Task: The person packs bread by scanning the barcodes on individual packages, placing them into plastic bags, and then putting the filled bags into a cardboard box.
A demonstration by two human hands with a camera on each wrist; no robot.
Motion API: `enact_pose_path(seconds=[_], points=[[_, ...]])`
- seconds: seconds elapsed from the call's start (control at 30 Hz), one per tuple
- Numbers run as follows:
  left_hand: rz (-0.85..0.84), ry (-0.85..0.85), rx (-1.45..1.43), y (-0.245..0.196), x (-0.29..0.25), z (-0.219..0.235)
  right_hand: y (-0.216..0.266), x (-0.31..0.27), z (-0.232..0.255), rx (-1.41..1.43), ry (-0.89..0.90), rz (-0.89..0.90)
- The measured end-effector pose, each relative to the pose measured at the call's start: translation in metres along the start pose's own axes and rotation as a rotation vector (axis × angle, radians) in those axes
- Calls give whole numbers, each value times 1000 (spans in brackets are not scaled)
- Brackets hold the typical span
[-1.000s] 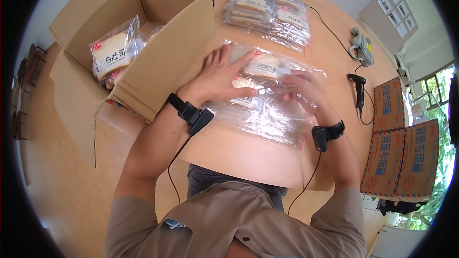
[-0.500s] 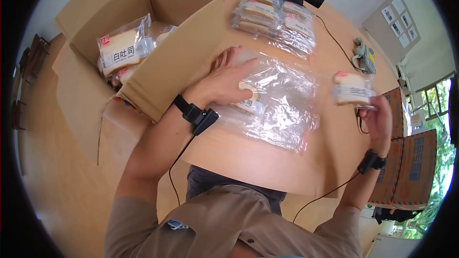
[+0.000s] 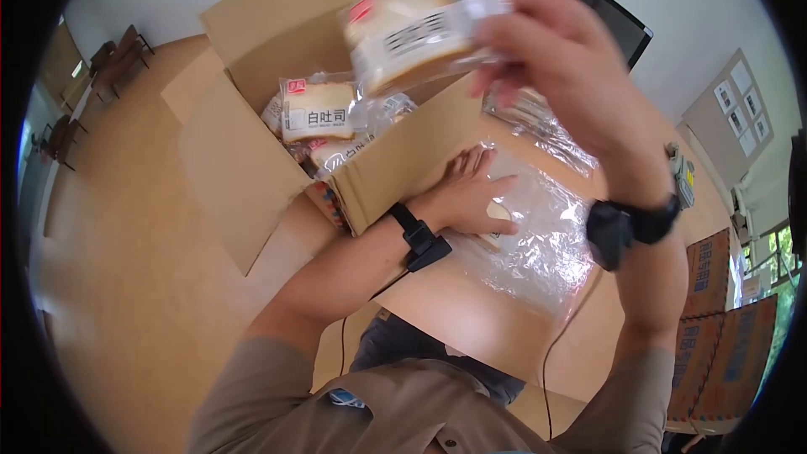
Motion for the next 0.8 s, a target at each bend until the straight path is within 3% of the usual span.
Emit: enact_pose_path(seconds=[0.07,0.1,0.13,0.23,0.3,0.33,0.4,0.43,0.47,0.53,0.57,0.63,0.67,0.73,0.8], points=[[-22,-38,-21,1,1,-2,-19,32,-34,-16,77,-17],[40,-10,-133,-7,-12,22,-34,46,-44,-60,114,-74],[16,-27,-23,1,4,0,-48,57,-54,-104,152,-133],[-29,-111,-110,-2,0,12,-73,75,-82,-222,192,-153],[-33,-81,-123,-6,-5,19,-84,84,-95,-564,242,-131],[-33,-78,-127,-4,-5,15,-93,87,-99,-563,242,-135],[-11,-37,-348,-2,-6,13,-94,93,-96,-659,76,-4],[40,-1,-67,1,-5,12,-100,92,-95,-658,72,-8],[37,2,-67,-3,-7,16,-98,91,-93,-646,31,20],[-3,-103,-58,-10,-8,27,-94,87,-88,-634,-11,48],[-5,-101,-58,-7,-6,19,-90,83,-84,-703,9,28],[-9,-257,-62,3,-3,7,-86,71,-73,-770,24,2],[-13,-251,-64,3,-5,13,-78,61,-62,-748,-58,88],[-95,-4,-78,-3,-8,17,-62,33,-38,-663,-151,192],[-59,-29,-24,-7,-3,9,-48,1,-6,-502,-144,195]])
Point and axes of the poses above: each hand's wrist, its own x-axis towards the middle knuckle, its own z-axis out of the back of the hand, y = z × x, the point moved 7 cm from there along x, towards the middle knuckle, and after that the axes turned 6 degrees about x, right-handed, at the moved point
